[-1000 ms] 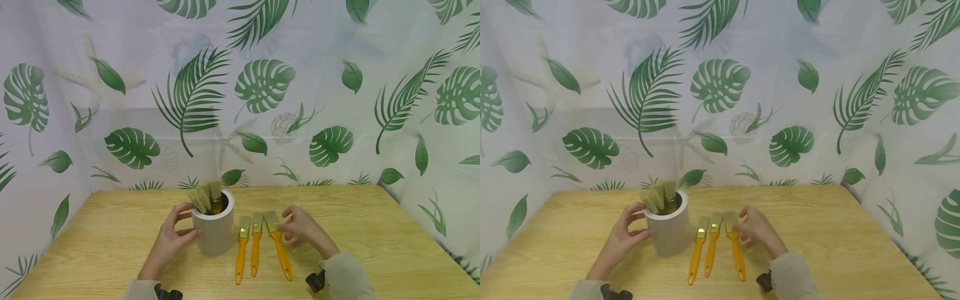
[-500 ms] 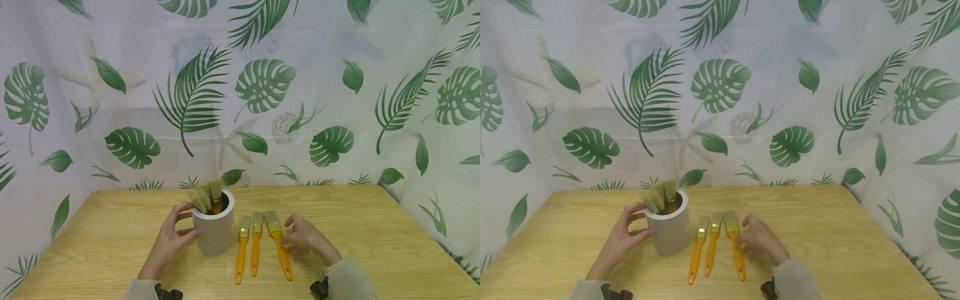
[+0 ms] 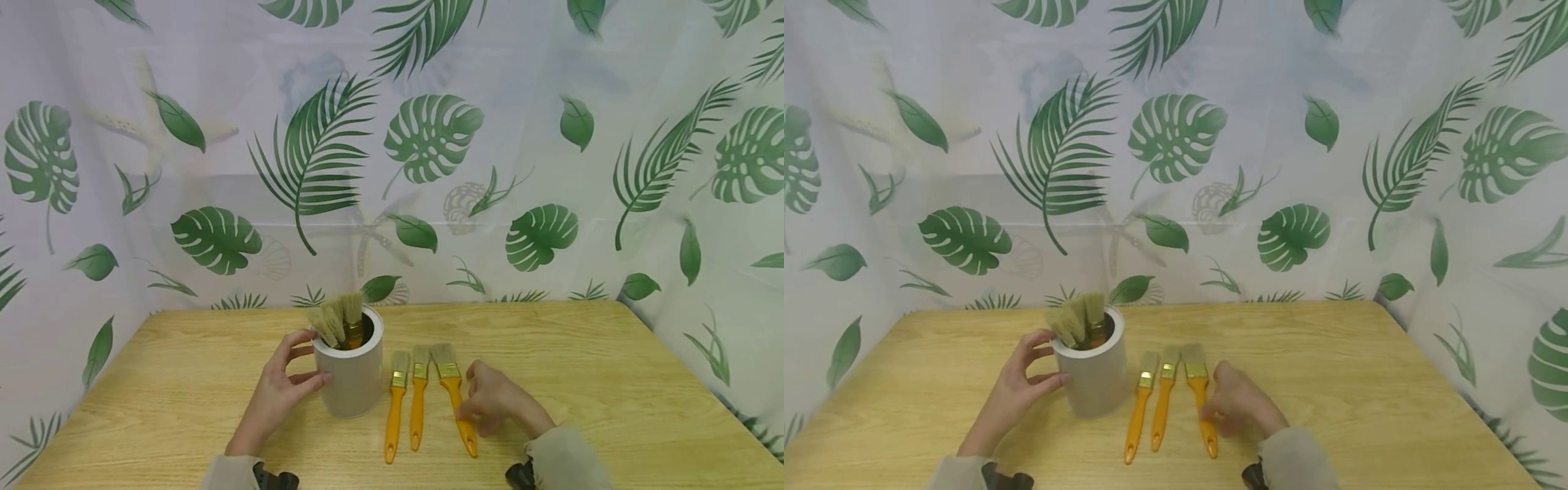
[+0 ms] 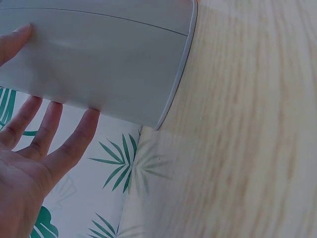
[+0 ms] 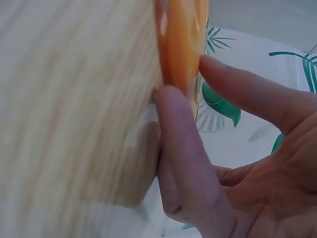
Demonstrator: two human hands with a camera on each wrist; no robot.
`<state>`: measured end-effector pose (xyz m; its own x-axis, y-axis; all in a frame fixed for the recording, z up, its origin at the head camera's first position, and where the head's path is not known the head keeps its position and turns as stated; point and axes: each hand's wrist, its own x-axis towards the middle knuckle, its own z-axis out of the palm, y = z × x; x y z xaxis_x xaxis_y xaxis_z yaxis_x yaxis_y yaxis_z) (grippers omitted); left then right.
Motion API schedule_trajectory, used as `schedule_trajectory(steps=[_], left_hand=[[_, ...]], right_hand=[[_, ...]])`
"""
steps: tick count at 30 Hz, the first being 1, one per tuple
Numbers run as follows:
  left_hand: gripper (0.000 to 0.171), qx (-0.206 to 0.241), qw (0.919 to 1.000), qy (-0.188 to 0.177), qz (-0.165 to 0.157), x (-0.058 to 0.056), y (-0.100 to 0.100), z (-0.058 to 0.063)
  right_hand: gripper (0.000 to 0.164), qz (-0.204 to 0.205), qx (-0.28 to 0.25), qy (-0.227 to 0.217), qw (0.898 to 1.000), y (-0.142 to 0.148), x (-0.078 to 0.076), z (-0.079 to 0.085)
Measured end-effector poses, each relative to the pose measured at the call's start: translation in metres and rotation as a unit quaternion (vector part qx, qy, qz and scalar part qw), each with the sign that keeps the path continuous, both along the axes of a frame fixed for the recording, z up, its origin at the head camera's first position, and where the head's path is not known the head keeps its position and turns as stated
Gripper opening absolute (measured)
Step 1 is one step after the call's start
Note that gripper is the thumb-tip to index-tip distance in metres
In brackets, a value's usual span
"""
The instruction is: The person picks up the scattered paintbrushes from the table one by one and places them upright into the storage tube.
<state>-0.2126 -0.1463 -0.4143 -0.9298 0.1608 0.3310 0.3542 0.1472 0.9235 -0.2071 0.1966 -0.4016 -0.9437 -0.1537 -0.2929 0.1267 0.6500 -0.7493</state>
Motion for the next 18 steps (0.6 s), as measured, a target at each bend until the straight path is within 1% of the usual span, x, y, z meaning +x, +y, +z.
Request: schedule_trajectory(steps=[7, 11, 18], left_hand=[[0.063, 0.000, 1.0000, -0.005, 0.002, -0.0001, 0.0000, 0.0004], [0.063, 0.000, 1.0000, -0.003, 0.000, -0.0004, -0.0001, -0.0001], [0.063, -0.003, 1.0000, 0.004, 0.000, 0.0001, 0.0002, -0.0002]], right_hand=[[0.055, 0.002, 0.007, 0.002, 1.000, -0.0024, -0.0002, 0.0013], [0.051, 0.001, 0.011, 0.016, 1.000, -0.0030, 0.0006, 0.0017], [0.054, 0.010, 0.017, 0.046, 0.999, -0.0036, 0.0021, 0.0031]])
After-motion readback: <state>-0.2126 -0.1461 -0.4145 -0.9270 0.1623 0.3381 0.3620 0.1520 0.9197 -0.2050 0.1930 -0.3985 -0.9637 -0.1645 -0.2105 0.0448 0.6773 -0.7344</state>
